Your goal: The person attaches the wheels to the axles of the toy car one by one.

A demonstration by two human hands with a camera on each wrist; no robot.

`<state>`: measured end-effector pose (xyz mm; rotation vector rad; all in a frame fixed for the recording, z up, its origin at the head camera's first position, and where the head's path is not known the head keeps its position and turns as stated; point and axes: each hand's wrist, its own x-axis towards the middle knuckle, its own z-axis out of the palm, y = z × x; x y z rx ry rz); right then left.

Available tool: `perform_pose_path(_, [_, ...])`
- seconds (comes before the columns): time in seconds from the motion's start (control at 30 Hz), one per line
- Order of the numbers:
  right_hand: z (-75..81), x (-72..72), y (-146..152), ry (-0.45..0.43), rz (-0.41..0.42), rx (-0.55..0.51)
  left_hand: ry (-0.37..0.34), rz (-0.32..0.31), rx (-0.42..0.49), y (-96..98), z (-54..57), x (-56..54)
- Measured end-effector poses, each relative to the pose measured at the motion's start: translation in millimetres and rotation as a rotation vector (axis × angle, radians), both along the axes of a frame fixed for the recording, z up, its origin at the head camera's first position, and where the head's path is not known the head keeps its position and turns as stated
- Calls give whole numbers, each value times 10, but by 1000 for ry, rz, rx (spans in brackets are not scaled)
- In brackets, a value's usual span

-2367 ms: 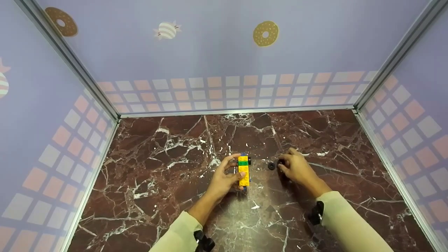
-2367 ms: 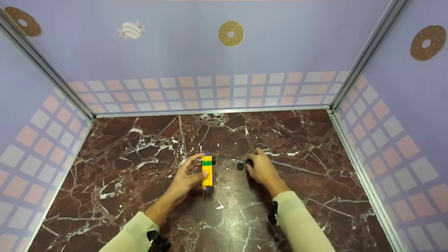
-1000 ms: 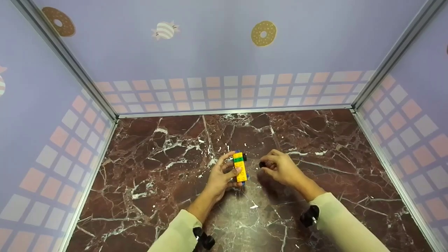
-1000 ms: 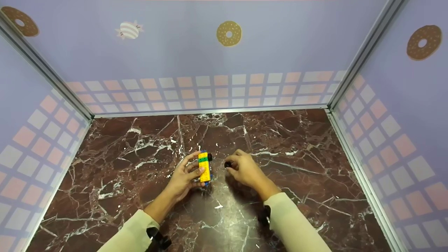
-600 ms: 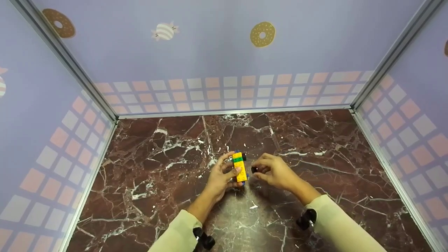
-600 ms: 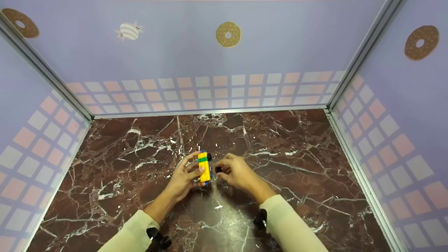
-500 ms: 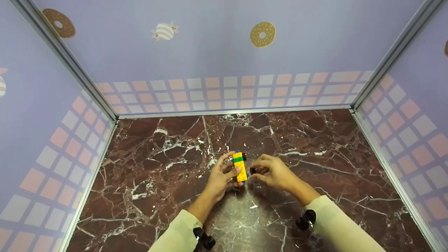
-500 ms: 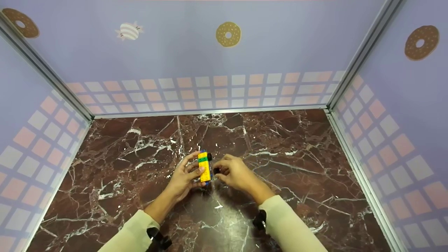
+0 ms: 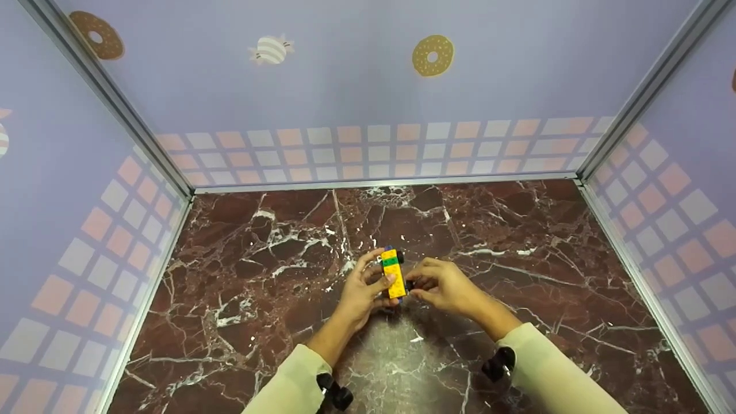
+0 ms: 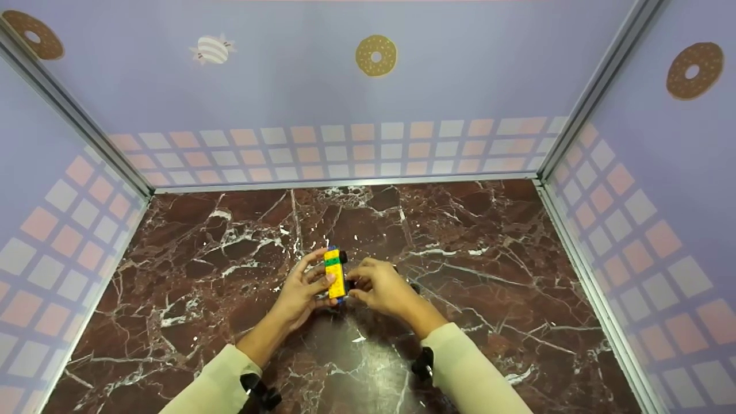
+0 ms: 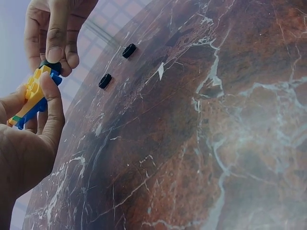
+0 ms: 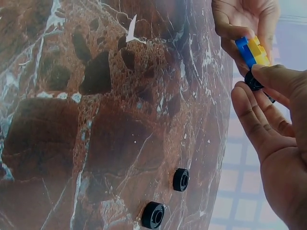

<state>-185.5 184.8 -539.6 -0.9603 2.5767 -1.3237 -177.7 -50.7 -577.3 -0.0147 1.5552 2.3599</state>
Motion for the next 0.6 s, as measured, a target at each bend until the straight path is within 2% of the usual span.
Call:
perform_pose_path(0.27, [-8,-7,-8,21,6,-2,1,12,2,15,19,8])
perform_pose_path(0.6, [7,-6,-41,227,10,23,7,31,5,50,40,-11])
